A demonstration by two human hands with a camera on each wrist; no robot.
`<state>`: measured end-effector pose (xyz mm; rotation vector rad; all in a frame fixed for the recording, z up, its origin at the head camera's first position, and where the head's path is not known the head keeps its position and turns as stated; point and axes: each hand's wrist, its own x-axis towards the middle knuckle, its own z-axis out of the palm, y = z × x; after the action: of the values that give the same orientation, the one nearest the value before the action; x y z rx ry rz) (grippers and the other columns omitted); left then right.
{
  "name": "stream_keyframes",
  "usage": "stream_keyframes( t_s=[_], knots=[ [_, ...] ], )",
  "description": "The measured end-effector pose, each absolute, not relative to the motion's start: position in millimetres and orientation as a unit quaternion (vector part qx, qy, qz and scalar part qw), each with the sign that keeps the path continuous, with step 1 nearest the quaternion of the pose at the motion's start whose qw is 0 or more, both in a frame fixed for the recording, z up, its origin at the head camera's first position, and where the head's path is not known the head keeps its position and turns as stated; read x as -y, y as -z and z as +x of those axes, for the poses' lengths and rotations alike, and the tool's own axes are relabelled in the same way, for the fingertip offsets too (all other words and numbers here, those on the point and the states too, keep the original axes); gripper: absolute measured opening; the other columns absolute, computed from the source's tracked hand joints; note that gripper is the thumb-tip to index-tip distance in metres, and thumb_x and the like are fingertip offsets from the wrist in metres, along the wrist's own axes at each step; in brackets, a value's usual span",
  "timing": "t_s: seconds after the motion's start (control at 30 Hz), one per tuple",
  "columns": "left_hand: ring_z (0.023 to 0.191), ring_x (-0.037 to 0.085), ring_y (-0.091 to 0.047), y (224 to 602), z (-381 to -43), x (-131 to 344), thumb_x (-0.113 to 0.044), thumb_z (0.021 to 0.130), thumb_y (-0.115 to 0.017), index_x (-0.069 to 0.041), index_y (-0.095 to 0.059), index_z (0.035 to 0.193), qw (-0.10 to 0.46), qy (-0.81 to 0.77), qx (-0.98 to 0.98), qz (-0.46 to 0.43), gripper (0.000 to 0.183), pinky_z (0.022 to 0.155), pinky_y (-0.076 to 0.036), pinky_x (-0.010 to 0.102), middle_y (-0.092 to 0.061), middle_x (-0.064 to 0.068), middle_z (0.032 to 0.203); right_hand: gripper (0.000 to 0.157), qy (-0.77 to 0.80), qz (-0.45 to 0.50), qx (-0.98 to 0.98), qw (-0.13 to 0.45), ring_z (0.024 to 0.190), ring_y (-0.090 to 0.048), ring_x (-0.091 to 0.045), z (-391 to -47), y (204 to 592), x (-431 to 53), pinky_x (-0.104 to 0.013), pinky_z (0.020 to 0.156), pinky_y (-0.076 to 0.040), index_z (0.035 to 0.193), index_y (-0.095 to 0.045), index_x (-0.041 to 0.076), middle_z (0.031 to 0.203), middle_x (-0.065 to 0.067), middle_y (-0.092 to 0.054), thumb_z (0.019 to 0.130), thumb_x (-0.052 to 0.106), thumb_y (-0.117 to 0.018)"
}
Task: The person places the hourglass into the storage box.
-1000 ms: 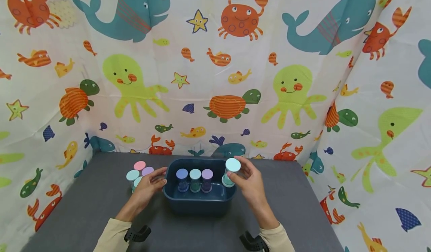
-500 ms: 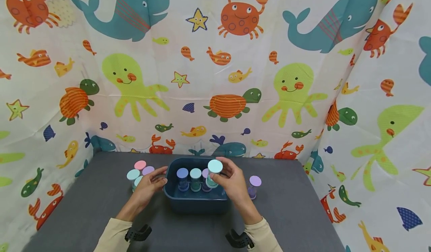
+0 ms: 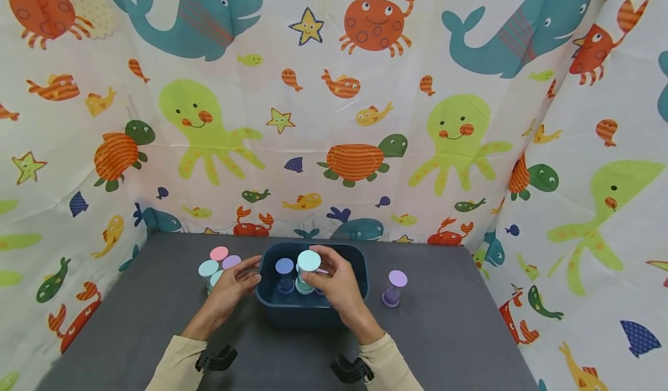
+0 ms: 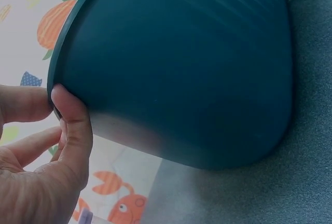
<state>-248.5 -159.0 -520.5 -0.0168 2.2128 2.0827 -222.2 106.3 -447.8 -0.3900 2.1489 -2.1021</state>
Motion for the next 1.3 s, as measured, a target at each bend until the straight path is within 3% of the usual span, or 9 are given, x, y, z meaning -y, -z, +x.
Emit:
stream_keyframes(
  t_s=[0.47, 0.9, 1.3],
  knots=[
    [0.116, 0.026, -0.058, 521.5, -248.3, 157.1, -0.006, 0.094, -0.062, -0.012, -0.053, 0.140, 0.042, -0.685, -0.728, -0.010, 0.047, 0.079, -0.054, 0.027, -0.055, 0.014, 0.137, 0.052, 0.663, -0.160, -0.726, 0.094, 0.107, -0.064, -0.023, -233.0, 464.3, -80.9, -0.031, 0.086, -0.054, 0.137, -0.052, 0.008, 0.127, -0.017, -0.062, 0.089, 0.013, -0.071],
    [0.116, 0.025, -0.058, 521.4, -248.3, 157.8, -0.007, 0.094, -0.062, -0.013, -0.052, 0.141, 0.047, -0.684, -0.728, -0.010, 0.048, 0.080, -0.053, 0.028, -0.055, 0.013, 0.138, 0.044, 0.622, -0.191, -0.746, 0.143, 0.114, -0.062, -0.030, -247.0, 464.5, -72.9, -0.043, 0.091, -0.054, 0.128, -0.058, 0.011, 0.130, -0.013, -0.059, 0.088, 0.014, -0.073],
    [0.118, 0.025, -0.057, 521.7, -249.2, 158.0, -0.009, 0.095, -0.062, -0.013, -0.051, 0.141, 0.052, -0.682, -0.729, -0.010, 0.048, 0.082, -0.053, 0.029, -0.053, 0.012, 0.139, 0.042, 0.574, -0.206, -0.776, 0.162, 0.105, -0.062, -0.029, -260.3, 471.1, -65.4, -0.038, 0.081, -0.056, 0.122, -0.061, 0.017, 0.117, -0.009, -0.061, 0.083, 0.015, -0.078]
  ],
)
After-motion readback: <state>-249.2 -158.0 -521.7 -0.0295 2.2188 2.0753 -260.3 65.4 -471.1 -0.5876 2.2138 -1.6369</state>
